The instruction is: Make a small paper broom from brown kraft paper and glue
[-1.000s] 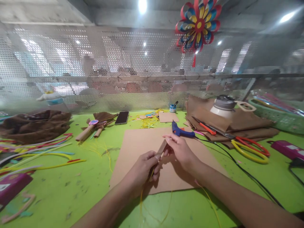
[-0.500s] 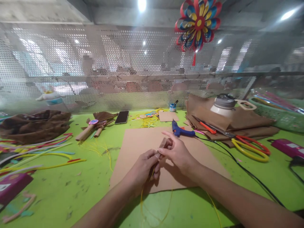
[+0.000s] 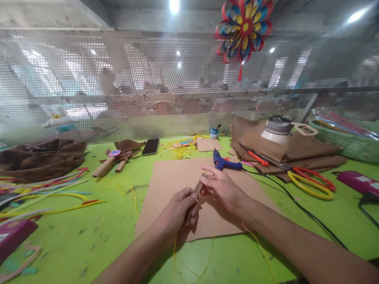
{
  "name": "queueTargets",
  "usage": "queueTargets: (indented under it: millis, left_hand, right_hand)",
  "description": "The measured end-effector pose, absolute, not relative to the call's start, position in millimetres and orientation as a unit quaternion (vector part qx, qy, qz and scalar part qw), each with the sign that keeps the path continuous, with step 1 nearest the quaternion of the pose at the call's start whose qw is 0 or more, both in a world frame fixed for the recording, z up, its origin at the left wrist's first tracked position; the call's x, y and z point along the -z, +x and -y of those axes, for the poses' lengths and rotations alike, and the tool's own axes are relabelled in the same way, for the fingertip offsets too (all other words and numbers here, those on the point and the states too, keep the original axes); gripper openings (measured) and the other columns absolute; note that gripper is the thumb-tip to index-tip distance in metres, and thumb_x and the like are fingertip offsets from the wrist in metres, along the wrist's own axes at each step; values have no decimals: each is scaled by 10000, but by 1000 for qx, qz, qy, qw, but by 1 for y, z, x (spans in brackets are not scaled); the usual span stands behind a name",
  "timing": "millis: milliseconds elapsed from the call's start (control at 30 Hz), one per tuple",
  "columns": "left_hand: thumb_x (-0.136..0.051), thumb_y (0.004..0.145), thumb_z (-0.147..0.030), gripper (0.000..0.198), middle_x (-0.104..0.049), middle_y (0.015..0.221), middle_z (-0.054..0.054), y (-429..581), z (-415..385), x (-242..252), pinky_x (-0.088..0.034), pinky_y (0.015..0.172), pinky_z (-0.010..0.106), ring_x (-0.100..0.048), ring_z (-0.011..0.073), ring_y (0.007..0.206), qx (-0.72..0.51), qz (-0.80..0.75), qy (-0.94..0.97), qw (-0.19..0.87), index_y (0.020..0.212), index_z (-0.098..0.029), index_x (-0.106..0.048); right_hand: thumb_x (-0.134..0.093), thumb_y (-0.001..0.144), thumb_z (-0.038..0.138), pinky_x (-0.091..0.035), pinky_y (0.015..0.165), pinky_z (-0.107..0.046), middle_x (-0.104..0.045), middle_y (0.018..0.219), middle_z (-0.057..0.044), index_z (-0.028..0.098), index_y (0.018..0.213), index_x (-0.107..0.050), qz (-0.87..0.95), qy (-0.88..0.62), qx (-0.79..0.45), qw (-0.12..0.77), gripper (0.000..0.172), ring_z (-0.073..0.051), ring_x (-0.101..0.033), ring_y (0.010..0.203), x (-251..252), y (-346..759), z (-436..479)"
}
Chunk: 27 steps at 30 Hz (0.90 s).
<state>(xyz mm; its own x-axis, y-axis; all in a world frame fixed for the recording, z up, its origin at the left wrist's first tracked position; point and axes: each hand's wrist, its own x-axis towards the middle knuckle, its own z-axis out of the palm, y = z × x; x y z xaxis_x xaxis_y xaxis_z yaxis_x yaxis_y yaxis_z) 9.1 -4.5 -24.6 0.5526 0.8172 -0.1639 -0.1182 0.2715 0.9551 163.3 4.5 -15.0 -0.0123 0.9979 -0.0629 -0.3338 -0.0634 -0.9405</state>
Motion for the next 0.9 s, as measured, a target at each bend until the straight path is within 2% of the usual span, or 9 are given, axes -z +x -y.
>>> queueTargets:
  millis: [200,333,467,667,800,900]
  left_hand:
    - [-523,863,-389,210,-403,537,-71,8,5,23,-368,378,211,-365,73,390,-303,-339,496,740,818,-192,-469]
    - [-544,843,-368,195,-370,512,-83,9,6,18,-359,362,220,-325,71,363,-305,-351,483,742,816,-190,-470]
    - [-521,847,-336,161,-371,506,-76,8,6,16,-339,357,225,-319,77,363,-310,-342,466,755,802,-191,-466]
    - [-533,848,-305,144,-368,507,-74,5,5,16,-257,372,187,-324,60,373,-294,-340,462,765,805,-178,-482]
    - [-539,850,-318,165,-373,521,-74,4,3,16,-261,381,189,-320,51,380,-282,-340,459,771,803,-169,-487]
    - [-522,850,-309,156,-375,517,-72,5,3,17,-279,376,202,-328,63,376,-290,-339,455,771,786,-179,-464]
  right_hand:
    - [-657,695,207,-395,513,-224,-548,588,70,133,1190,-493,434,-435,-555,561,527,-87,-522,459,19,163,-7]
    - [-640,712,209,-398,493,-224,-579,583,50,126,1214,-478,429,-425,-577,550,534,-98,-543,452,21,167,-11]
    - [-557,770,217,-433,495,-236,-604,554,30,126,1216,-488,426,-431,-585,539,460,-120,-581,452,19,171,-13]
    - [-521,731,155,-430,471,-219,-584,475,52,108,1188,-507,452,-447,-544,547,459,-120,-565,411,17,171,-13]
    - [-512,726,131,-429,480,-217,-592,480,39,99,1196,-479,430,-435,-571,547,472,-120,-565,420,21,172,-14]
    - [-502,793,213,-434,484,-226,-609,534,22,126,1158,-492,422,-423,-583,551,376,-124,-577,445,21,171,-14]
